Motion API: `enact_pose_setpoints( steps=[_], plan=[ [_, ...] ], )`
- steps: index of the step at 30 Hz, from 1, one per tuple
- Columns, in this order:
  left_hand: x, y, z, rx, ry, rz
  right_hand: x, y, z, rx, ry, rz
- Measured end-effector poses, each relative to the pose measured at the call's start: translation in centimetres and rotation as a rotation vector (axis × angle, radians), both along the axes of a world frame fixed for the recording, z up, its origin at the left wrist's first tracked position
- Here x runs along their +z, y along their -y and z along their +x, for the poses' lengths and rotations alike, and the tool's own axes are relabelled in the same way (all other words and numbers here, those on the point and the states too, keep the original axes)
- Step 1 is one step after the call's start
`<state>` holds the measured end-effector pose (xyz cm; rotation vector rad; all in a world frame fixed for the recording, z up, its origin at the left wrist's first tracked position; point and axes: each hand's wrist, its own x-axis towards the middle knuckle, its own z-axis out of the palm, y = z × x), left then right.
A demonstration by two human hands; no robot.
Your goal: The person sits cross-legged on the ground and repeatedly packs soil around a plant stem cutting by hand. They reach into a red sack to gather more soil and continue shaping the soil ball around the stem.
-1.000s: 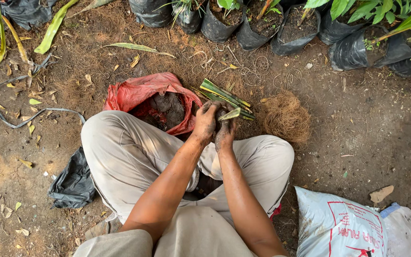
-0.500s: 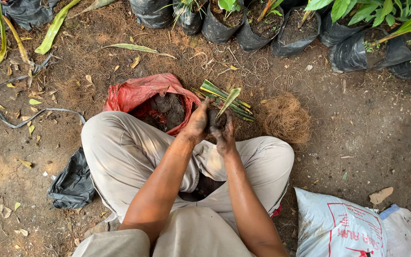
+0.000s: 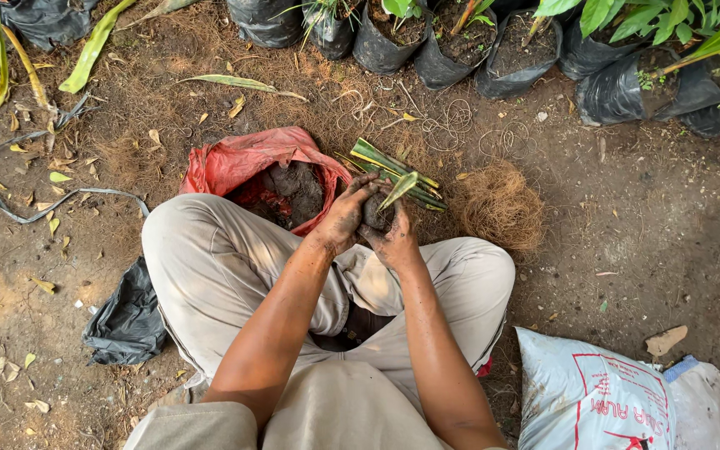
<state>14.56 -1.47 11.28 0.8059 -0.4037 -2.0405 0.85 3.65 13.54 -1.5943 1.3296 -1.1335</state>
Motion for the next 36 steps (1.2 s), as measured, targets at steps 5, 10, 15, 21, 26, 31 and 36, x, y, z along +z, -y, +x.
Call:
enact_pose_setpoints(
  steps=[5,10,15,21,26,31,36],
  plan=[
    [-0.9,0.1,0.2,-0.068,-0.048,-0.041,-0.2,0.3,-0.7,0.048,-0.165,-0.134],
    [-1.0,-0.1,0.3,-0.058,0.054,0.079,-2.4,0.5,-1.1,0.054,-0.349,-0.125],
    [1.3,-0.6,0.0,-0.034,0.003,0.073,-3.8,0.5,-1.0,-0.030,-0.332,-0.097],
    [2.2,-0.9,0.5,-0.188,0.042,0.081,-1.6,0.9,-0.8,-0.019,-0.098,-0.238],
    [-0.8,-0.4,-0.3,-0.025,0.062,-0.074,0.8,1.3,-0.2,-0.007,-0.139,-0.148],
    [-2.8,-0.5,-0.5,-0.005,0.028,-0.038,1.1,1.3,0.1,-0.020,-0.099,-0.159],
    [-2.2,-0.9,-0.5,0.002,0.122,0.108,0.2,1.5,-0.2,0.013,-0.084,-0.185]
  ],
)
